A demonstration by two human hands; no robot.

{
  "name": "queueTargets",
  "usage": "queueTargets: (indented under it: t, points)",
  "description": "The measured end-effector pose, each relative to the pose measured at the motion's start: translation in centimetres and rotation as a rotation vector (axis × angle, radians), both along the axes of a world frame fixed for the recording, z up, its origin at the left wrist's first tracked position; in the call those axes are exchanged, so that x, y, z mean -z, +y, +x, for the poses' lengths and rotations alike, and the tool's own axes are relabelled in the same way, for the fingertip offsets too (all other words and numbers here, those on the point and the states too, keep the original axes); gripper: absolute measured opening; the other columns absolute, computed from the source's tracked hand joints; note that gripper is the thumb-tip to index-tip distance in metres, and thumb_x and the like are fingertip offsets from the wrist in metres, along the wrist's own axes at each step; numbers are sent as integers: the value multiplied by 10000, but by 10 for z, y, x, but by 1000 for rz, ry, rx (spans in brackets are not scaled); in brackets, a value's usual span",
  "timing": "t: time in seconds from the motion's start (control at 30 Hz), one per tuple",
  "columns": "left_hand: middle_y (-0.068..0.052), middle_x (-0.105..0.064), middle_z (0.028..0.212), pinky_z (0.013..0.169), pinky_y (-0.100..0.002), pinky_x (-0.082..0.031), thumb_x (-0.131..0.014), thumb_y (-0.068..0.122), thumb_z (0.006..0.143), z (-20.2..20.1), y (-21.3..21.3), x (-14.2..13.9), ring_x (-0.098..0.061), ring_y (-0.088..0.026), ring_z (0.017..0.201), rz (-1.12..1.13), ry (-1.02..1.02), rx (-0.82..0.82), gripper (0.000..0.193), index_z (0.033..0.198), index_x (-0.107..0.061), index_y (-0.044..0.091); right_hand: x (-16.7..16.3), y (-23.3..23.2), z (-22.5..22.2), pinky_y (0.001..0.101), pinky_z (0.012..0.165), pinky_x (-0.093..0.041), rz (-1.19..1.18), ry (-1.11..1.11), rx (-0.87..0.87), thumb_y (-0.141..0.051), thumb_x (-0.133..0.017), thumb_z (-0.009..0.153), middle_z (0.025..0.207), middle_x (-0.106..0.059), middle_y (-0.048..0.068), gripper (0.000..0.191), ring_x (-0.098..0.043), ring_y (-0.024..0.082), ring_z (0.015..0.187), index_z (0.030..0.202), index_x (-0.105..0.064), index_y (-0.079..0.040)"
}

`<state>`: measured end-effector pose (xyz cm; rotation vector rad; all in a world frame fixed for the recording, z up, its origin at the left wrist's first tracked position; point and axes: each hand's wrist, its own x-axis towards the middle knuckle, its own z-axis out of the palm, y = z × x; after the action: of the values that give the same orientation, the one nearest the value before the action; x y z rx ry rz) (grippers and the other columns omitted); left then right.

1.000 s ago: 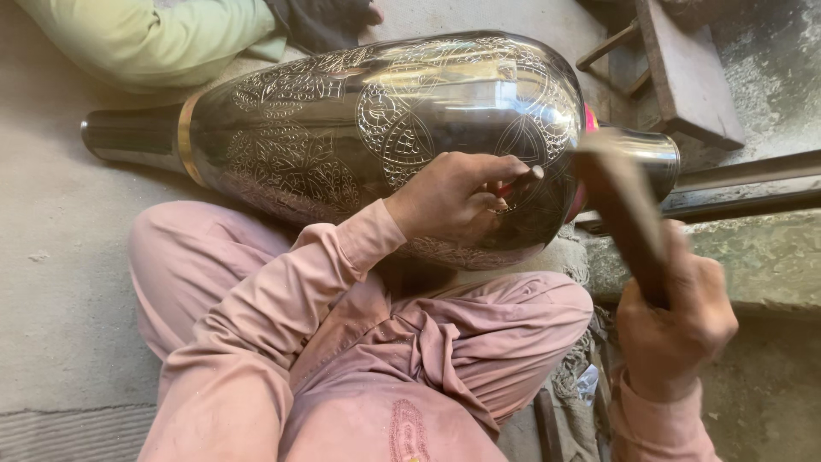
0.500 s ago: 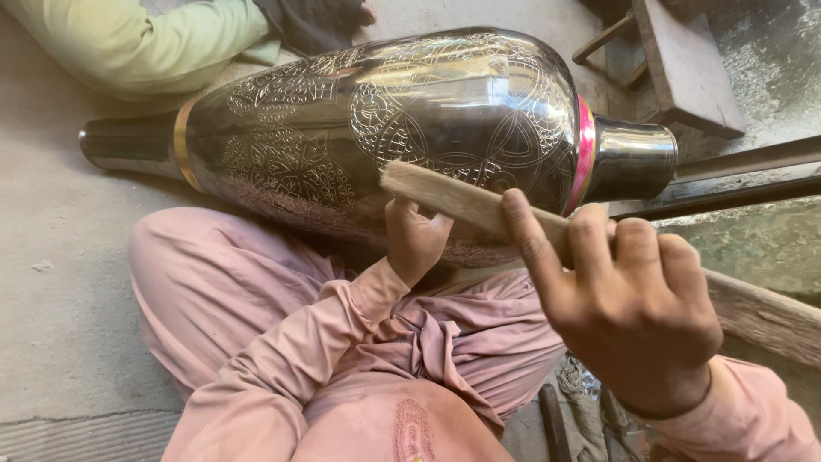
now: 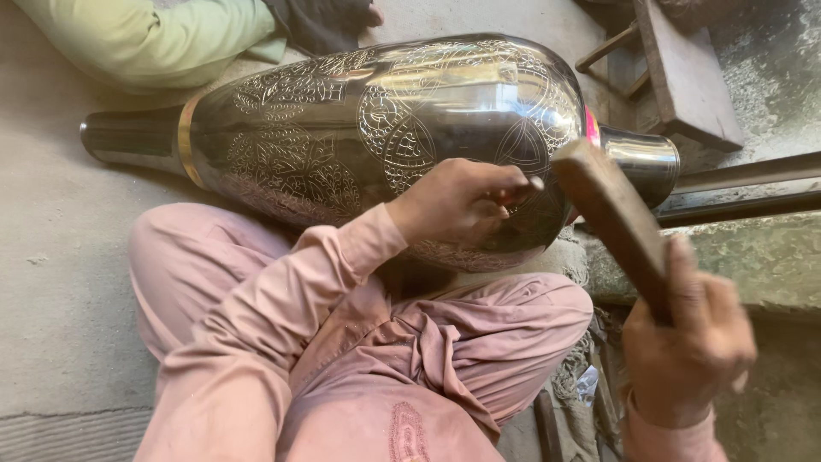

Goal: The person uses a small chisel and a wooden mallet to engrave intricate patterns onto a large metal vase. They repeatedly tap the chisel to create detailed designs on the vase's surface.

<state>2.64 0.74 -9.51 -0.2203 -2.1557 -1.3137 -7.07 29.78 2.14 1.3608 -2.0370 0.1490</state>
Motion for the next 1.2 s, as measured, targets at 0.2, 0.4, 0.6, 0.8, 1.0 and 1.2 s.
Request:
queueTargets:
  t: [0.2, 0.4, 0.6, 0.8, 1.0, 1.2]
  points:
    - [-70, -770, 939, 765, -422, -588, -665, -35, 833, -5, -7, -30, -747, -278, 811, -192, -33, 260, 386, 1184, -702, 122, 83, 29, -20, 285, 597, -492, -370, -207, -66, 114, -722, 982, 927, -678, 109, 545, -636, 180, 740, 1492, -653, -68]
    - [-86, -750, 906, 745, -400, -609, -614, 1, 946, 5, -8, -23, -755, -252, 777, -14, -168, 47, 294, 1220, -676, 85, 101, 32, -18, 318, 607, -503, -195, -336, 37, 134, -731, 881, 924, -663, 102, 646, -631, 182, 736, 1488, -632, -60]
    - [-110, -770, 1066, 819, -368, -636, -682, 33, 852, 5, -10, -12, -769, -240, 887, -41, 104, 42, 402, 1250, -683, 90, 77, 16, -30, 288, 664, -533, -281, -385, -66, 94, -744, 978, 1000, -664, 106, 607, -642, 167, 785, 1547, -596, -54]
    - [-68, -776, 969, 819, -352, -649, -665, 19, 840, -1, -6, -2, -770, -205, 805, -91, 31, 20, 398, 1226, -696, 111, 36, 2, -37, 285, 643, -542, -115, -94, -130, 62, -738, 992, 1049, -708, 120, 563, -687, 188, 820, 1524, -643, -95]
    - [-85, -734, 974, 761, -306, -664, -754, 38, 923, 12, 17, 35, -764, -189, 845, 263, 113, -209, 339, 1235, -621, 56, -15, -33, -14, 341, 536, -434, 115, 153, -75, -21, -742, 975, 884, -733, 76, 455, -585, 157, 611, 1415, -722, -138]
    - [-113, -744, 1005, 780, -307, -625, -750, -34, 918, 18, 44, 59, -767, -212, 902, 420, 268, -473, 298, 1167, -601, 33, -58, -84, 45, 293, 615, -472, 289, 504, -179, -261, -672, 1070, 924, -742, 28, 305, -665, 157, 708, 1367, -741, -268]
